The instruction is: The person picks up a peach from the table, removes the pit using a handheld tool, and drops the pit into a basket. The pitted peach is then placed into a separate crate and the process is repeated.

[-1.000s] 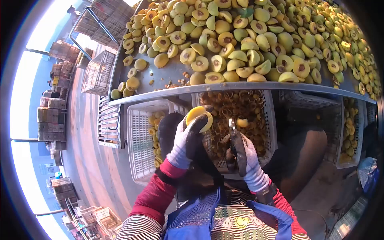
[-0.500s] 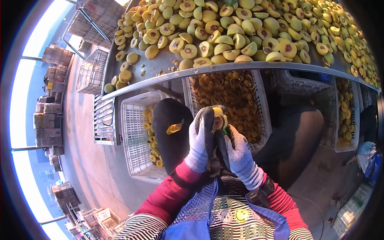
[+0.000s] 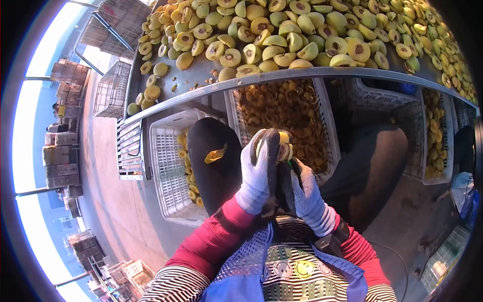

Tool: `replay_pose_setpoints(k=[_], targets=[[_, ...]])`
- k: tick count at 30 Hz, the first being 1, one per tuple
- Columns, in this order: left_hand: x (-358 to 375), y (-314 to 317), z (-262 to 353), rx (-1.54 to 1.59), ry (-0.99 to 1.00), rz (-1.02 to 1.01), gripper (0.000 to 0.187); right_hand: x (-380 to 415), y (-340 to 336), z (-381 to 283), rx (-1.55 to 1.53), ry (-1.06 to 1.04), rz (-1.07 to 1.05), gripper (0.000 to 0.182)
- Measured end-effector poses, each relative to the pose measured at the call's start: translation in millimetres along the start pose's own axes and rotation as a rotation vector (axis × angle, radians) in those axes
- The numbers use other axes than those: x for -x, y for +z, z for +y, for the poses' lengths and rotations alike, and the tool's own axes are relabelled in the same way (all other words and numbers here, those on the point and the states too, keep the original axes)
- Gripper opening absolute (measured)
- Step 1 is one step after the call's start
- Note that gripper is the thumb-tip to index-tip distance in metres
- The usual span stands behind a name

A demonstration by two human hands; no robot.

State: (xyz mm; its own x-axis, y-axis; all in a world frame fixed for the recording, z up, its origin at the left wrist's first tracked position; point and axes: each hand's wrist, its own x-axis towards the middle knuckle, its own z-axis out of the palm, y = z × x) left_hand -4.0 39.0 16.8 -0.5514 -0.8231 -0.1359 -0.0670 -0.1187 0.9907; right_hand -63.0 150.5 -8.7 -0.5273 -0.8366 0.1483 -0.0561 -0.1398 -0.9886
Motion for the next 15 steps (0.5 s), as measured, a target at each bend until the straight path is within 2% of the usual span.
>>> replay_pose_setpoints(k=[2, 4, 5, 6, 7, 10, 11, 13, 14, 15], targets=[[-3, 0, -1, -0.078, 0.032, -0.009, 0.032, 3, -3, 4, -0.065, 0.016, -0.039, 0.036], [-5, -2, -3, -0.157, 0.066, -0.02, 0.032, 14, 0, 25, 0.218, -0.049, 0.01, 0.036], [-7, -3, -6, -0.133, 0.016, -0.043, 0.032, 18, 1, 32, 0.217, -0.048, 0.009, 0.036], [-7, -4, -8, -0.108, -0.036, -0.065, 0.032, 21, 2, 37, 0.084, 0.125, 0.007, 0.036], [-5, -2, -9, -0.126, 0.006, -0.039, 0.032, 23, 2, 39, -0.05, 0.298, 0.004, 0.035], [-7, -5, -11, -0.113, -0.016, -0.103, 0.032, 22, -2, 30, -0.142, 0.351, -0.03, 0.034], [-9, -7, -8, -0.112, -0.018, -0.102, 0.032, 23, -4, 33, -0.142, 0.353, -0.031, 0.034], [-14, -13, 0, -0.265, -0.055, -0.285, 0.032, 25, -8, 42, 0.313, 0.055, -0.136, 0.031], [-12, -14, 1, -0.263, -0.055, -0.28, 0.032, 23, -7, 36, 0.314, 0.054, -0.141, 0.031], [-11, -15, 1, -0.3, -0.045, -0.302, 0.029, 20, -5, 28, -0.103, 0.316, -0.087, 0.028]])
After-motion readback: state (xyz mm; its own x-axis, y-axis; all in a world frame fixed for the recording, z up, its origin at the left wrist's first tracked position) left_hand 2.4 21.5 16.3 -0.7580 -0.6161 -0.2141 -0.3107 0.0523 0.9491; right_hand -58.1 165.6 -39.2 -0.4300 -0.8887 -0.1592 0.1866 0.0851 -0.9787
